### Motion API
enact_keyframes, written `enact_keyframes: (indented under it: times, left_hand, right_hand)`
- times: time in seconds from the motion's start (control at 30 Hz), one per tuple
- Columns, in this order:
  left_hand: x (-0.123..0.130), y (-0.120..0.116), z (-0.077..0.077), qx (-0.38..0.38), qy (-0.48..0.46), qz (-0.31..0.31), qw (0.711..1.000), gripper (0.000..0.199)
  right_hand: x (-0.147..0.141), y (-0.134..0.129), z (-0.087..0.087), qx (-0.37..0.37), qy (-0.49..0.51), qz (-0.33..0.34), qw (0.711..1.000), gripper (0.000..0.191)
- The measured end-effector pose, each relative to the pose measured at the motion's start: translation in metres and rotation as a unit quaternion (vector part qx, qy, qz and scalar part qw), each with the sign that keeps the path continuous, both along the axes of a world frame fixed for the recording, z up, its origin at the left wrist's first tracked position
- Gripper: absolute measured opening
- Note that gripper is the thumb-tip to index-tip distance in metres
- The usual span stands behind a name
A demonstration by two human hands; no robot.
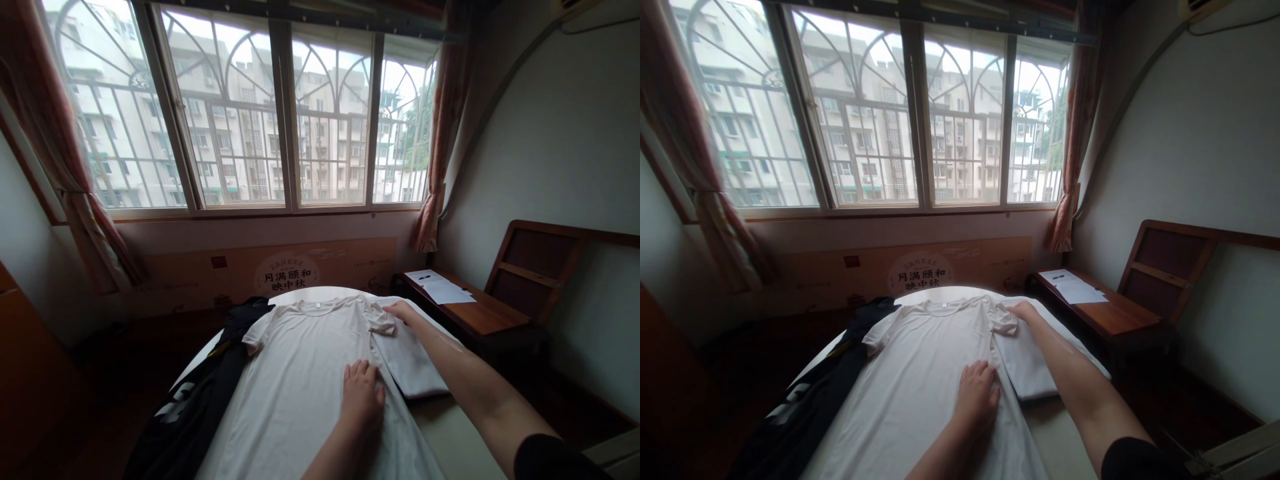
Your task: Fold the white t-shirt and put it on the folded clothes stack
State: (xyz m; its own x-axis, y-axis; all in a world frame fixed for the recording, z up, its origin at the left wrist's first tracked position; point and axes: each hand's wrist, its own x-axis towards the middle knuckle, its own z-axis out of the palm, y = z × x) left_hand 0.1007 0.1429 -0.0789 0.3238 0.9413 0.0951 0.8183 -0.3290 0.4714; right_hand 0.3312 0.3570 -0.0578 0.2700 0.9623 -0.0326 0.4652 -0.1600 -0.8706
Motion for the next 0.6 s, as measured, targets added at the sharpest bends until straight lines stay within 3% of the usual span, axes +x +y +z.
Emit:
enact_keyframes:
  times: [0.2, 0.27, 0.37, 0.47, 0.6]
  left_hand:
    - [0.0, 0.0, 0.008, 0.021, -0.021, -0.003, 1.0, 0.045]
    - [0.001, -0.002, 0.015, 0.036, -0.019, -0.032, 0.999, 0.041]
    - [0.003, -0.011, 0.027, 0.051, 0.011, -0.159, 0.986, 0.033]
    - [0.01, -0.027, 0.039, 0.047, 0.058, -0.295, 0.953, 0.032]
    - [0.023, -0.047, 0.049, 0.022, 0.1, -0.362, 0.927, 0.045]
  right_hand:
    - [-0.014, -0.005, 0.007, -0.015, 0.062, -0.007, 0.998, 0.028]
    - [-0.017, -0.006, 0.012, -0.004, 0.088, -0.015, 0.996, 0.031]
    - [-0.019, -0.007, 0.019, 0.009, 0.116, -0.029, 0.993, 0.032]
    - [-0.02, -0.007, 0.023, 0.006, 0.125, -0.035, 0.991, 0.034]
    - [-0.022, -0.01, 0.021, -0.007, 0.112, -0.035, 0.993, 0.036]
